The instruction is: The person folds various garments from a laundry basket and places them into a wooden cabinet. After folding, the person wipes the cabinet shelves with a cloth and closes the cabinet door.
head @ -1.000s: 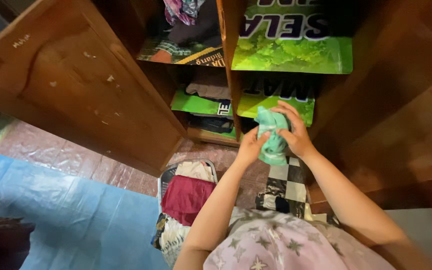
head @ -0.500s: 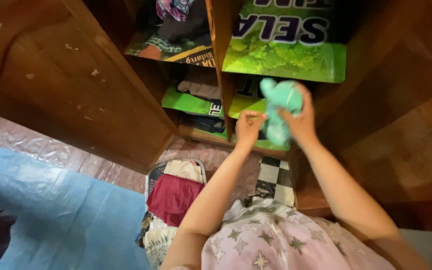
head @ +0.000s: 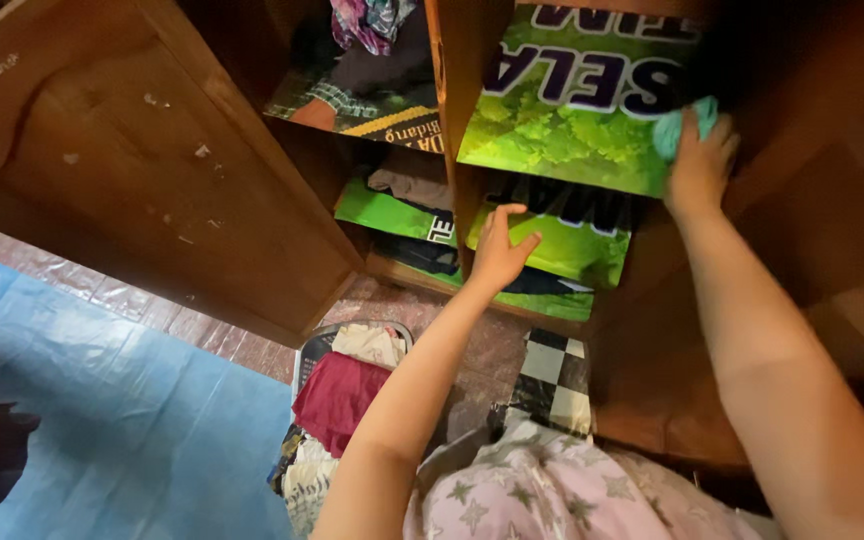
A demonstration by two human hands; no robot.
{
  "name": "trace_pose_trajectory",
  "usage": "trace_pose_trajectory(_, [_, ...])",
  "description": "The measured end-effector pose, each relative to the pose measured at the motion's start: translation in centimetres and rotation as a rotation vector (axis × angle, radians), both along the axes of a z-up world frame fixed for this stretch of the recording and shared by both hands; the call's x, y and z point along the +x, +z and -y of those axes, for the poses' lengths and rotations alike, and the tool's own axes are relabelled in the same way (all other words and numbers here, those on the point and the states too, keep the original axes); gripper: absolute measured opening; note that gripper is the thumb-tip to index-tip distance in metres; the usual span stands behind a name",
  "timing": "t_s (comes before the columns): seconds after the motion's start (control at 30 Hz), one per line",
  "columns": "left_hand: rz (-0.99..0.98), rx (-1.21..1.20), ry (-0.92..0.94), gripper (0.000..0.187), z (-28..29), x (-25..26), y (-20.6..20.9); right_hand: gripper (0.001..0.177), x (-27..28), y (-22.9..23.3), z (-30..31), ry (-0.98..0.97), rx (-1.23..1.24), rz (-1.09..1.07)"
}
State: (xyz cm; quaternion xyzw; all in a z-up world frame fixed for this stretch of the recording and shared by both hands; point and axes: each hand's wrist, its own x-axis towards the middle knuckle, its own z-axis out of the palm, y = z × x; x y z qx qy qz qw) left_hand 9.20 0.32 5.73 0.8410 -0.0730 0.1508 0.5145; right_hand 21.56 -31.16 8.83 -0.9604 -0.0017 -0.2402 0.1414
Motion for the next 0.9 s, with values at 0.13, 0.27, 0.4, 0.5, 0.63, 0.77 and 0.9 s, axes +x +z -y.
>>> trace_pose_trajectory(0.13, [0.03,0.064,0.034,0.054,-1.0,0.5,-0.2,0.082,2.1,-2.3,-1.5,-0.149,0.184,-0.066])
trace_pose_trajectory(0.27, [0.005,0.035,0.068,0.055,-1.3,0.4,-1.3,0.079,4.5,-2.7,-3.2,-0.11,0.263,-0.099])
trace_pose_trajectory(0.4, [-0.045,0.054,0.091,0.056,-1.0,1.5,-1.5,0.076,4.9,-1.8,-7.5,0.001,0.277,-0.18])
trace_pose_trajectory(0.5, [0.005,0.105,0.088,0.06,0.2,3.3,-1.3,0.075,3.8,-0.7,-9.8,0.097,0.206,-0.115])
trace_pose_trajectory(0.63, [0.157,0.237,0.074,0.074,1.9,6.3,-1.1,0.066,1.5,1.1,-9.8,0.118,0.163,-0.205])
trace_pose_trajectory(0.77, [-0.075,0.436,0.034,0.084,2.3,8.7,0.4,0.068,-0.6,2.4,-8.3,0.071,0.11,-0.289])
trace_pose_trajectory(0.9, [-0.198,0.725,-0.08,0.1,0.6,11.7,2.3,0.069,-1.1,2.6,-5.3,0.003,0.104,-0.206])
